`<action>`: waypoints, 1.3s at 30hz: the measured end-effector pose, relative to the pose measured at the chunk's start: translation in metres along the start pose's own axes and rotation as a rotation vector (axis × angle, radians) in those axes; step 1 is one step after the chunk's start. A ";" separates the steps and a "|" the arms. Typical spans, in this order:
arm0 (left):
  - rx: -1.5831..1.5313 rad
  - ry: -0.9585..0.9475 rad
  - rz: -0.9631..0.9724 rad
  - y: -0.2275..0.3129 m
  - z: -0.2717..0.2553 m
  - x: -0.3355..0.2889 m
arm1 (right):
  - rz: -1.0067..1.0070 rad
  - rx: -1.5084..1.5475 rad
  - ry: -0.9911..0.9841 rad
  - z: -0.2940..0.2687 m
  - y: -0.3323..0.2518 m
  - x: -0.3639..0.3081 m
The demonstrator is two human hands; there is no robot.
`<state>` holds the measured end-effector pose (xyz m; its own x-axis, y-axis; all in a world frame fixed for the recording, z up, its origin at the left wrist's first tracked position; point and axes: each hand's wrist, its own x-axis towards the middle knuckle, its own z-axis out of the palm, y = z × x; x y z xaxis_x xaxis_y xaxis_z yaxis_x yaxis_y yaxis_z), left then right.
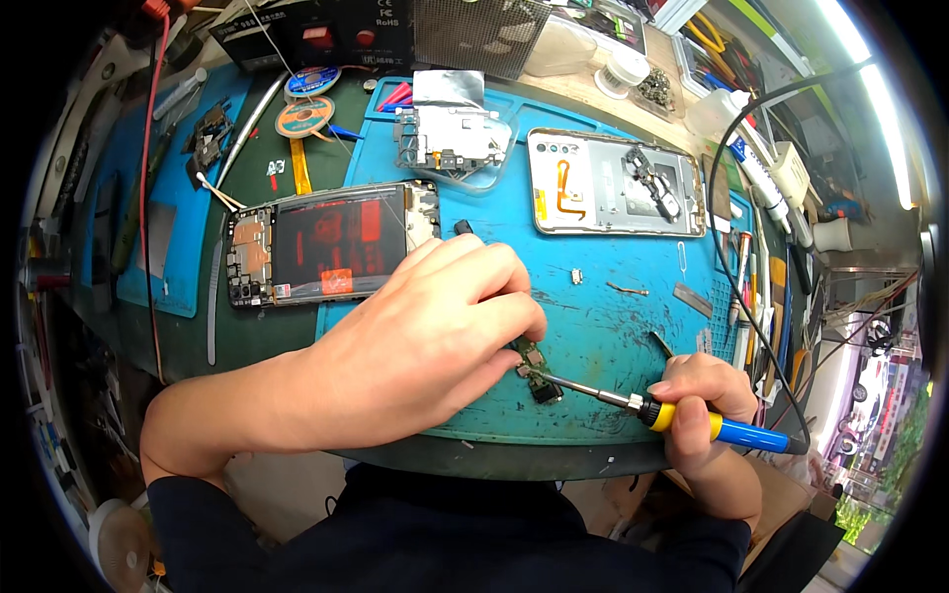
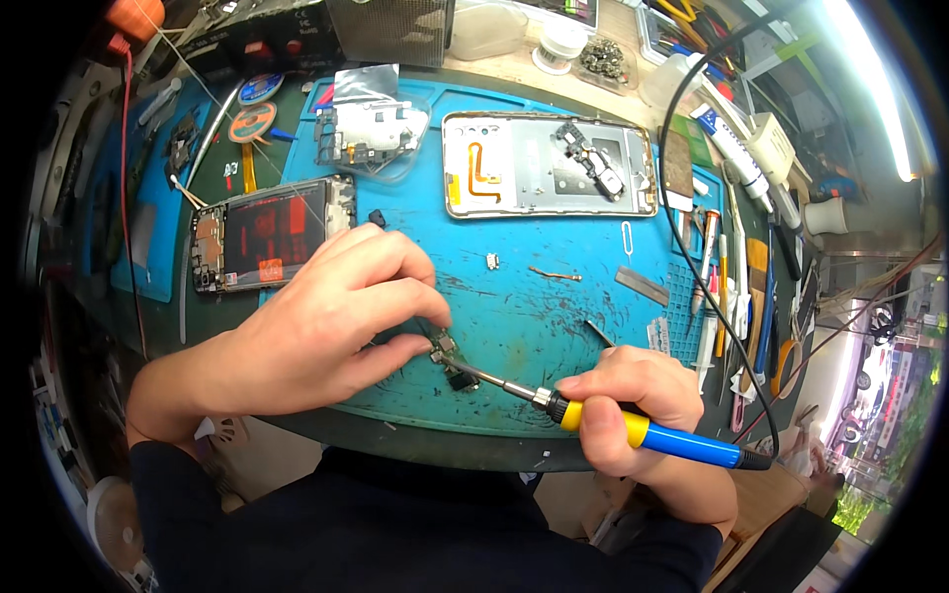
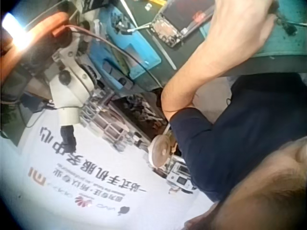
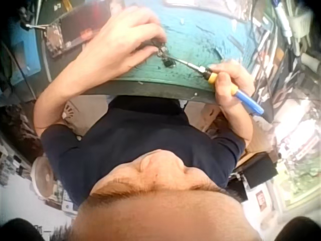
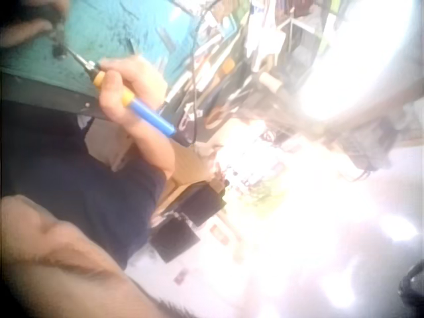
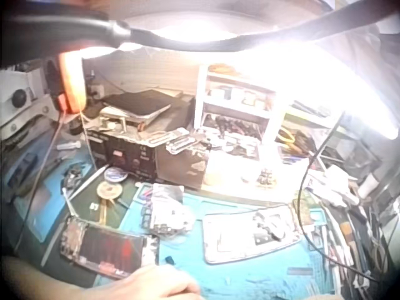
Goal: The person is soldering a small electronic component onto a green circuit board. They use a soldering iron to heat the component's leads and apply solder wire to secure it. The person also uses a syringe to apply flux to the board and a magnifying lamp to inspect the work area. The task involves precise hand movements and tool manipulation.
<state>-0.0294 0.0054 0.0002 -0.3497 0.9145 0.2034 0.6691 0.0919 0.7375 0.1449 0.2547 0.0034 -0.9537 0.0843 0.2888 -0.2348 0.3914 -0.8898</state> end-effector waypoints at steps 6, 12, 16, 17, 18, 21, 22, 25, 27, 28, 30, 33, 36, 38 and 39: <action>0.000 0.004 -0.009 0.001 0.000 -0.001 | 0.001 -0.076 -0.014 -0.002 0.001 -0.001; -0.004 0.009 -0.013 0.000 0.001 0.000 | -0.019 -0.089 -0.011 0.000 0.002 0.001; -0.003 0.012 -0.011 0.000 0.001 0.000 | 0.008 -0.055 -0.069 -0.002 -0.004 0.003; -0.003 0.013 -0.011 0.000 0.001 0.000 | 0.005 -0.060 -0.081 -0.002 -0.005 0.004; -0.002 0.014 -0.011 0.000 0.001 0.000 | 0.003 -0.065 -0.093 -0.003 -0.007 0.005; 0.001 0.014 -0.013 0.000 0.001 0.000 | 0.017 -0.094 -0.090 -0.002 -0.008 0.004; 0.002 0.014 -0.013 0.000 0.001 0.000 | 0.017 -0.090 -0.086 -0.002 -0.008 0.004; 0.002 0.015 -0.015 0.001 0.001 -0.001 | -0.003 -0.075 -0.064 -0.002 -0.005 0.002; -0.002 0.019 -0.015 0.001 0.001 -0.001 | -0.044 -0.065 -0.036 -0.003 -0.002 -0.001; -0.005 0.021 -0.014 0.001 0.002 0.000 | -0.055 -0.051 -0.018 -0.002 -0.001 -0.002; -0.005 0.020 -0.010 0.000 0.002 0.000 | -0.078 -0.025 0.016 -0.001 0.000 -0.004; -0.002 0.021 0.001 0.000 0.001 0.001 | -0.085 -0.086 -0.040 -0.001 -0.005 0.000; 0.004 0.025 -0.007 0.001 0.001 -0.001 | -0.142 -0.114 -0.045 0.001 -0.002 0.002; 0.003 0.028 -0.010 0.001 0.001 -0.001 | -0.169 -0.135 -0.051 0.003 -0.001 0.002; 0.003 0.031 -0.010 0.000 0.002 -0.002 | -0.183 -0.145 -0.053 0.004 0.000 0.002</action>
<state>-0.0274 0.0045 -0.0011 -0.3766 0.9010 0.2153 0.6673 0.1026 0.7377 0.1420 0.2516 0.0025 -0.9071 -0.0474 0.4182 -0.3791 0.5237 -0.7629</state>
